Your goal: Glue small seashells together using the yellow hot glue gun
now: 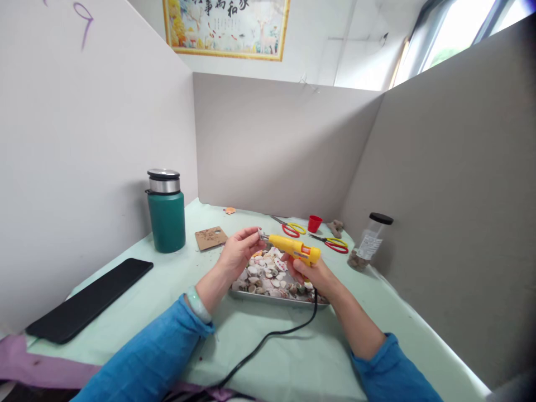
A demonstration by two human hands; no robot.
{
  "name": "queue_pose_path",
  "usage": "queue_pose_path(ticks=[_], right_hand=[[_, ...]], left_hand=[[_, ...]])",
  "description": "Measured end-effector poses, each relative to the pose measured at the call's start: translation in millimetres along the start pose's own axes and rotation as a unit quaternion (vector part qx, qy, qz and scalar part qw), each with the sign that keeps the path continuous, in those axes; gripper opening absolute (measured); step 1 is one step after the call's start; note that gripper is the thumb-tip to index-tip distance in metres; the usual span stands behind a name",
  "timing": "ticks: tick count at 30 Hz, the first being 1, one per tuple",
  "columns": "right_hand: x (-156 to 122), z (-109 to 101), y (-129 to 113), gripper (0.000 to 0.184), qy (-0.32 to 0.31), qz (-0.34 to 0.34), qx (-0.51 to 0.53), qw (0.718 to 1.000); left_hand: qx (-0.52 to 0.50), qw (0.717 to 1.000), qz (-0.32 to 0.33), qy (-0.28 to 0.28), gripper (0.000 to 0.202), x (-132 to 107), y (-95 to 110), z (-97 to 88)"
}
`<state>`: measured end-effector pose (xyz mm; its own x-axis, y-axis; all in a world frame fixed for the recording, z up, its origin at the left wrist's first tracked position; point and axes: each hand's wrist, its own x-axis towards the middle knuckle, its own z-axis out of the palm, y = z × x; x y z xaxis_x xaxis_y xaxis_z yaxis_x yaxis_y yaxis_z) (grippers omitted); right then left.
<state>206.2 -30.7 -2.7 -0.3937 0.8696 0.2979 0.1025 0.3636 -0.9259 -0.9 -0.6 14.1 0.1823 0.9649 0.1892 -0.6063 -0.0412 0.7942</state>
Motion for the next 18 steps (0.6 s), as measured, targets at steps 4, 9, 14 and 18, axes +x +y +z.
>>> queue_pose_path(ticks=[4,9,14,18], right_hand=[[-0.7,-0.2,-1.0,0.038,-0.007,-0.007,0.004,1.0],[-1.5,0.9,-2.8,0.036,-0.016,-0.018,0.012,1.0],[-1.8,1.3,-2.6,0.034,-0.027,-0.016,0.024,0.999],[-2.1,0.5,-0.8,0.035,-0.029,-0.02,0.017,0.999]], left_hand=[[-0.011,0.999,-0.03,-0.021,0.026,0.4,-0.1,-2.2],[-0.02,0.998,-0.037,-0.036,0.025,-0.3,-0.6,-3.0],[-0.033,0.998,-0.039,-0.028,0.024,0.1,0.0,-2.2],[-0.042,0.998,-0.041,-0.024,0.02,-0.1,1.2,-0.7]])
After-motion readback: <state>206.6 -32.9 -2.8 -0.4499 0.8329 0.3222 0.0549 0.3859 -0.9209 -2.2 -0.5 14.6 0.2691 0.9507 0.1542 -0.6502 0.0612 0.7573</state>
